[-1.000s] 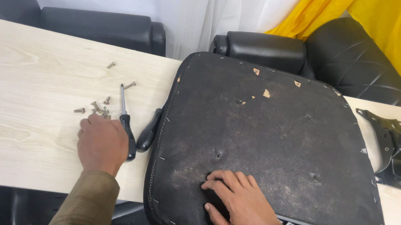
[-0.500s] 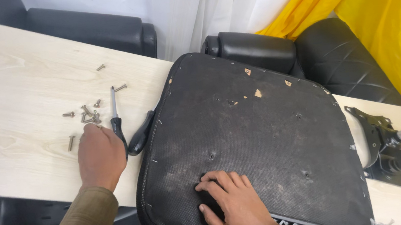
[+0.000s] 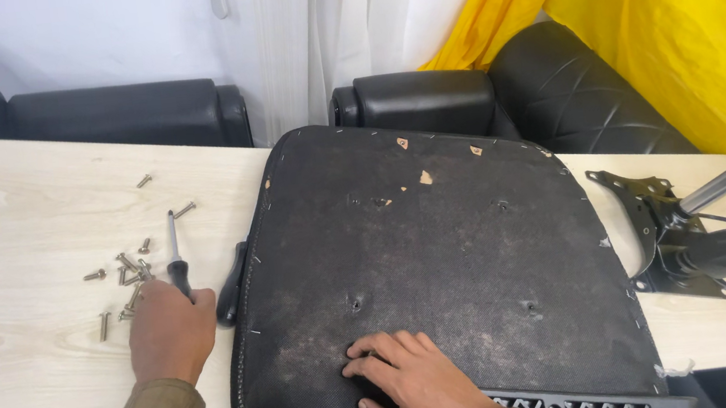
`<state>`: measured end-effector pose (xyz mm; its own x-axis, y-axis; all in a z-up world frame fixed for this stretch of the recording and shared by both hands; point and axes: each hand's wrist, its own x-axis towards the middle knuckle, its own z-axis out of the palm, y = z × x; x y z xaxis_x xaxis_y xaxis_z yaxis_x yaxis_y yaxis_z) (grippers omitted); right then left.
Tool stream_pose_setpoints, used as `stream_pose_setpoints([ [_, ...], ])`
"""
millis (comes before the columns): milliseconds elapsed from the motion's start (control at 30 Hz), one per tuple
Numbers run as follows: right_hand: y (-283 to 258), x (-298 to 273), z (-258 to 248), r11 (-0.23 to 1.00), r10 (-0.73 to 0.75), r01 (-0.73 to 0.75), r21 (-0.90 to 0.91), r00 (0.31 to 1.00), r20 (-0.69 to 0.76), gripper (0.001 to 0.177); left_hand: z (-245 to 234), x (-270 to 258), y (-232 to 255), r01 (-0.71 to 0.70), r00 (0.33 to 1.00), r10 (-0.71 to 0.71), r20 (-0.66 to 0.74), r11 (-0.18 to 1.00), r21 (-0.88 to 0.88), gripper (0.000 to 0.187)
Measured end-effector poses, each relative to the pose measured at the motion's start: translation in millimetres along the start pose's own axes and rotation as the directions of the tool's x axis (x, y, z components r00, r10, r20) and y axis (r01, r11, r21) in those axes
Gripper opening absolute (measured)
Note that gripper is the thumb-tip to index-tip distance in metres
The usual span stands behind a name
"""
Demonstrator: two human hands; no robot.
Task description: The person disassembles a chair by removing the gas lift mechanism from the seat base using a screwdriver. They then reattach a plastic frame to the underside of the seat cushion, securing it with screws.
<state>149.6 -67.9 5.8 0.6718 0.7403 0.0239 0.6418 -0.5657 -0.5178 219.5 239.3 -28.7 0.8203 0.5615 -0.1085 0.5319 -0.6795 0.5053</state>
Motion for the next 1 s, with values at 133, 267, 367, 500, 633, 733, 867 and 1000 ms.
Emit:
stream_pose_setpoints([
  [133,5.5,-7.1,-0.1,1.000,-0.011,0.011,-0.003,1.000,-0.002,0.040,-12.0,-9.3,13.0,-0.021,0.995,-0.002,-0.102,0.975,-0.223,0.036],
  [267,7.6,-16.7,-4.5,0.992,0.113,-0.110,0.059,0.992,-0.051,0.058,-26.0,-37.0,42.3,-0.201,0.965,0.125,-0.229,0.915,-0.349,0.030],
  [367,5.3,-24.6,-4.9,0.959,0.259,-0.236,0.154,0.953,-0.154,0.076,-18.9,-79.6,71.1,-0.180,0.983,0.150,-0.104,0.882,-0.436,0.028],
  [500,7.1,-29.9,-4.8,0.977,0.191,-0.111,0.184,0.840,-0.508,0.098,3.6,-154.8,96.8,-0.264,0.958,0.281,-0.057,0.787,-0.558,0.025],
  [633,16.4,-35.6,-2.9,0.995,0.096,-0.068,0.069,0.778,-0.621,0.090,20.2,-205.2,103.2,-0.321,0.919,0.393,-0.035,0.693,-0.646,0.024],
  [733,17.2,-37.6,-6.1,0.995,0.103,-0.091,0.048,0.852,-0.513,0.068,21.9,-227.2,104.6,-0.302,0.869,0.483,0.103,0.685,-0.663,0.024],
  [867,16.4,-41.2,-11.7,1.000,-0.020,0.003,-0.031,0.830,-0.557,0.041,17.0,-238.3,95.0,-0.396,0.826,0.564,0.015,0.599,-0.696,0.029],
  [1000,19.7,-39.5,-8.7,0.994,0.071,0.002,0.110,0.752,-0.656,0.013,6.3,-235.4,70.4,-0.554,0.782,0.618,-0.077,0.634,-0.540,0.047],
])
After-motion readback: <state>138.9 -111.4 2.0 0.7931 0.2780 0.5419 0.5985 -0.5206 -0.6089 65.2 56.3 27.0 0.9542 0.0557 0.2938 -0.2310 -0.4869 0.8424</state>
